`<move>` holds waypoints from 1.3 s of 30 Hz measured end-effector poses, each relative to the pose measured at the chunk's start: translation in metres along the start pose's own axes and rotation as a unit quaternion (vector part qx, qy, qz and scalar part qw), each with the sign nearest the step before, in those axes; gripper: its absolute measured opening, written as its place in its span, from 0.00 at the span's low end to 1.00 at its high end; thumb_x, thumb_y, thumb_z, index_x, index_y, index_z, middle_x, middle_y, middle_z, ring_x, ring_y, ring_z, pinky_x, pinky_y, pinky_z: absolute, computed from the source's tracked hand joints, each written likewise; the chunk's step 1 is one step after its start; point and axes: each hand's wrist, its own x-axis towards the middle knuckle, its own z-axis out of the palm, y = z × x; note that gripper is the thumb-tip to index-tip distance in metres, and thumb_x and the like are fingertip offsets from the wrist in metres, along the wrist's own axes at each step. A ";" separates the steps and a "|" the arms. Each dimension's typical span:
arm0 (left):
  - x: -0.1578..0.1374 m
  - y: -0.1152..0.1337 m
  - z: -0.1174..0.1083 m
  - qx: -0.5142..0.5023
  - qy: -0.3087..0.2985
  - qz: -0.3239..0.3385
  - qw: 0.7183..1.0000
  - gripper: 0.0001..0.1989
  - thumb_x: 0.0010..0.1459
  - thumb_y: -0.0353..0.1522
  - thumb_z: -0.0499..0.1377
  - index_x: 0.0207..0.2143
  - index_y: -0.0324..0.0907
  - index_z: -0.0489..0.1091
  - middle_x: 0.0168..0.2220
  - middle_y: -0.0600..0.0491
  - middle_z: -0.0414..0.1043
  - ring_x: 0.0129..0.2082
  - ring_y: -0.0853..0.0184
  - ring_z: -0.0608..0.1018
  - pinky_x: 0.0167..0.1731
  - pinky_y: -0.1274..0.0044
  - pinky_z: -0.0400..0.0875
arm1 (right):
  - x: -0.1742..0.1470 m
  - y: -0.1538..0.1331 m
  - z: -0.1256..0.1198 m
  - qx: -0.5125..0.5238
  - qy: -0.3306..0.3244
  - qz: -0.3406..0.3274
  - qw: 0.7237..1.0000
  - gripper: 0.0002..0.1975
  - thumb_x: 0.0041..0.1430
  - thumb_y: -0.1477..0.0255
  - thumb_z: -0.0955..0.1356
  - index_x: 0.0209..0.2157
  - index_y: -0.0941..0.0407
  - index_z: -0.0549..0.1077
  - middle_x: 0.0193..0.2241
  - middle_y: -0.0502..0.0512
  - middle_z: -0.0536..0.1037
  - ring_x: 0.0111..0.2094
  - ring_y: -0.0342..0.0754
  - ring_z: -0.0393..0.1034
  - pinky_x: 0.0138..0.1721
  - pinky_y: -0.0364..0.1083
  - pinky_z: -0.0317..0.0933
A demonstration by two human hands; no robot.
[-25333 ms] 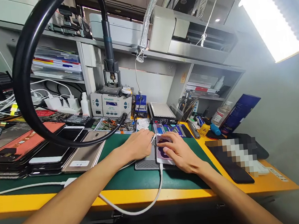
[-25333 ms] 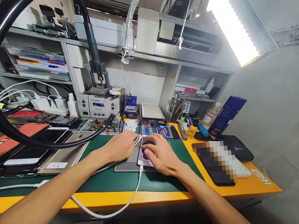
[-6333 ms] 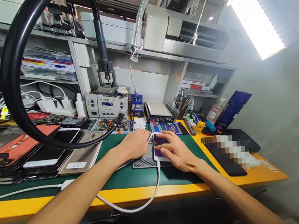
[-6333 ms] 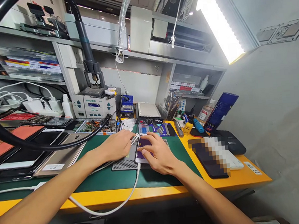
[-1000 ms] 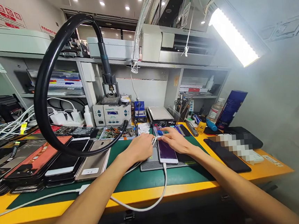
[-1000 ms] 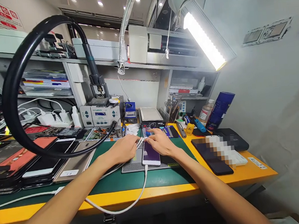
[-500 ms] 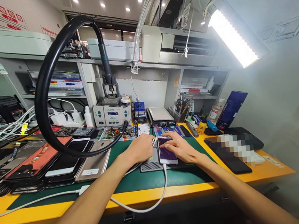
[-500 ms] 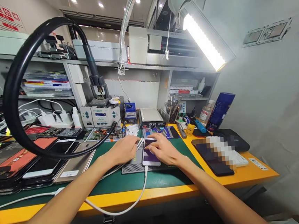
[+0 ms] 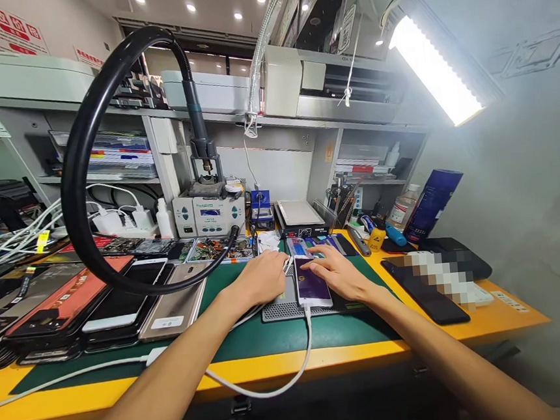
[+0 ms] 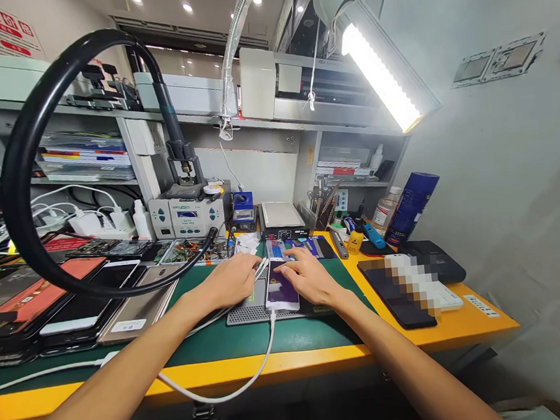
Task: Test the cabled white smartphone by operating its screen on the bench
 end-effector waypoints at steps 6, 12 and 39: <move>0.000 0.000 -0.002 0.003 -0.006 -0.002 1.000 0.20 0.63 0.26 0.47 0.54 0.37 0.70 0.49 0.43 0.75 0.51 0.56 0.75 0.50 0.67 0.70 | 0.007 0.021 -0.003 -0.022 0.022 0.069 0.997 0.22 0.70 0.65 0.58 0.47 0.55 0.83 0.59 0.63 0.71 0.62 0.60 0.61 0.65 0.61 0.51; 0.001 0.000 0.000 0.002 -0.003 0.002 1.000 0.19 0.63 0.26 0.48 0.53 0.37 0.71 0.50 0.42 0.75 0.52 0.56 0.75 0.52 0.67 0.69 | 0.004 0.023 -0.005 -0.014 0.022 0.086 0.996 0.23 0.70 0.64 0.58 0.45 0.55 0.83 0.60 0.63 0.70 0.63 0.60 0.60 0.65 0.60 0.51; 0.003 -0.009 0.008 -0.017 0.009 0.003 1.000 0.20 0.65 0.28 0.46 0.54 0.37 0.70 0.52 0.42 0.75 0.54 0.56 0.75 0.54 0.66 0.69 | -0.029 0.018 -0.012 0.041 0.026 0.054 0.997 0.21 0.69 0.64 0.59 0.45 0.52 0.83 0.57 0.60 0.74 0.61 0.59 0.63 0.63 0.60 0.55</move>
